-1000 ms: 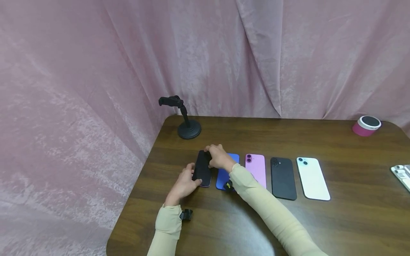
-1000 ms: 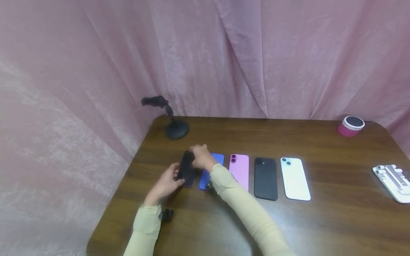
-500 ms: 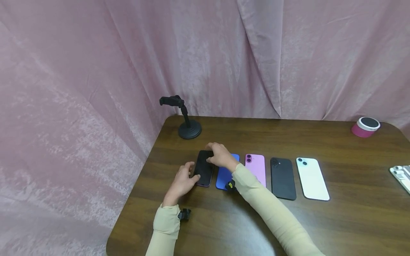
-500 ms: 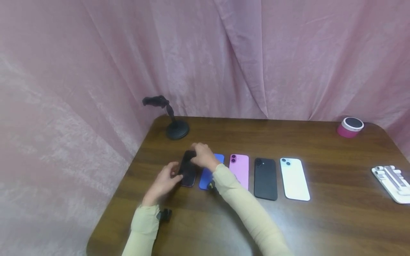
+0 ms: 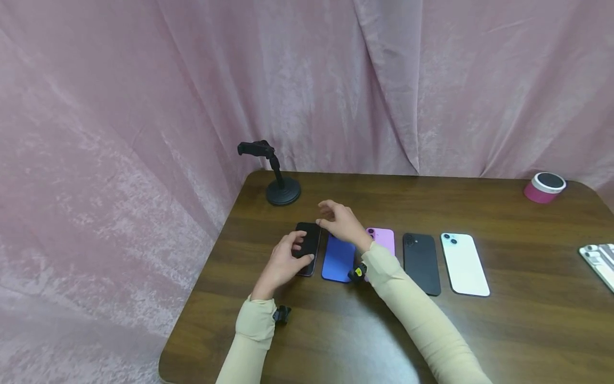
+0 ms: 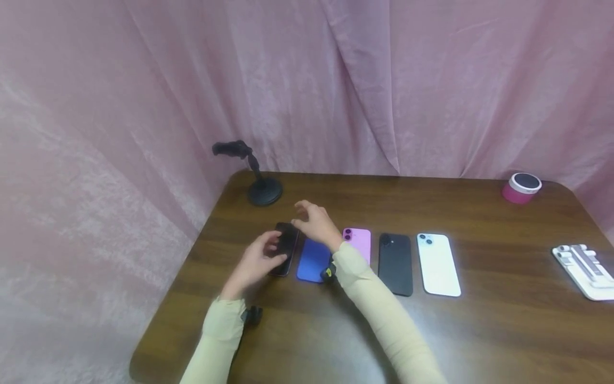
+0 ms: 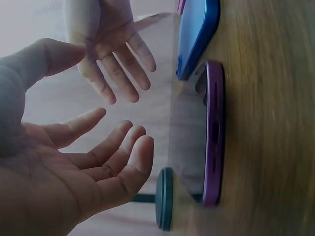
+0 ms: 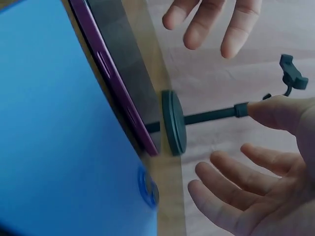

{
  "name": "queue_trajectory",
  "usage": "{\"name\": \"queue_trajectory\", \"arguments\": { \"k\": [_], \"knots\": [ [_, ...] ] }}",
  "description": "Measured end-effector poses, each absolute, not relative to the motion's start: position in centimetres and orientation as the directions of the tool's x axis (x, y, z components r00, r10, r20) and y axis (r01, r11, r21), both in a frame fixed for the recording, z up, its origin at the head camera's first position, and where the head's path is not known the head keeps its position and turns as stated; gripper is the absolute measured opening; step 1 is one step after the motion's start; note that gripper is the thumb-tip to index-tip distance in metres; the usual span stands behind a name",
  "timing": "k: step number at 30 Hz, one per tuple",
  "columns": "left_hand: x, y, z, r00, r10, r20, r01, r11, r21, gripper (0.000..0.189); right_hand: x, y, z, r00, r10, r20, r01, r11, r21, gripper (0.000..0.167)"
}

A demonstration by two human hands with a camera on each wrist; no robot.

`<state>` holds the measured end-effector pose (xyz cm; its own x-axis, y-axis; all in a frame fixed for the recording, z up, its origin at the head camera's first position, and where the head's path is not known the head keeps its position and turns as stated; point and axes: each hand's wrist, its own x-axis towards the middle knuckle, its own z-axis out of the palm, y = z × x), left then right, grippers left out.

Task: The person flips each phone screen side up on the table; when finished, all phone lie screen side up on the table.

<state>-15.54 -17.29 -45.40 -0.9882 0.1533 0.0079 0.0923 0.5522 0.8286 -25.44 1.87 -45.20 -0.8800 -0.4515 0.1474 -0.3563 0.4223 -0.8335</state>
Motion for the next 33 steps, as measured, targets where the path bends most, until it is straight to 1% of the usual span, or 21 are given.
{"name": "queue_trajectory", "arguments": {
  "k": [4, 8, 17, 22, 27, 33],
  "knots": [
    [-15.9, -16.3, -45.2, -0.979, 0.205, 0.007, 0.122, 0.556, 0.822, 0.061, -25.4, 3.1, -44.9, -0.892, -0.437, 0.114, -0.326, 0.447, -0.833, 0.047],
    [-16.4, -15.3, -45.2, -0.971, 0.241, -0.006, 0.137, 0.573, 0.808, 0.062, -25.5, 4.3, -45.0, -0.902, -0.418, 0.112, -0.317, 0.463, -0.828, 0.047],
    [-16.9, -13.3, -45.6, -0.945, 0.316, -0.081, 0.141, 0.620, 0.772, 0.071, -25.4, 6.7, -45.5, -0.913, -0.399, 0.080, -0.294, 0.510, -0.809, 0.049],
    [-16.7, -13.0, -45.8, -0.940, 0.324, -0.106, 0.118, 0.602, 0.789, 0.075, -25.3, 6.9, -45.8, -0.904, -0.425, 0.048, -0.300, 0.551, -0.778, 0.050],
    [-16.5, -12.7, -46.2, -0.935, 0.337, -0.108, 0.120, 0.588, 0.800, 0.075, -25.2, 7.0, -46.2, -0.907, -0.420, 0.029, -0.308, 0.615, -0.726, 0.049],
    [-16.4, -12.1, -46.7, -0.941, 0.318, -0.113, 0.126, 0.642, 0.756, 0.077, -25.1, 7.0, -46.6, -0.902, -0.432, -0.006, -0.316, 0.669, -0.673, 0.051]
  ]
}}
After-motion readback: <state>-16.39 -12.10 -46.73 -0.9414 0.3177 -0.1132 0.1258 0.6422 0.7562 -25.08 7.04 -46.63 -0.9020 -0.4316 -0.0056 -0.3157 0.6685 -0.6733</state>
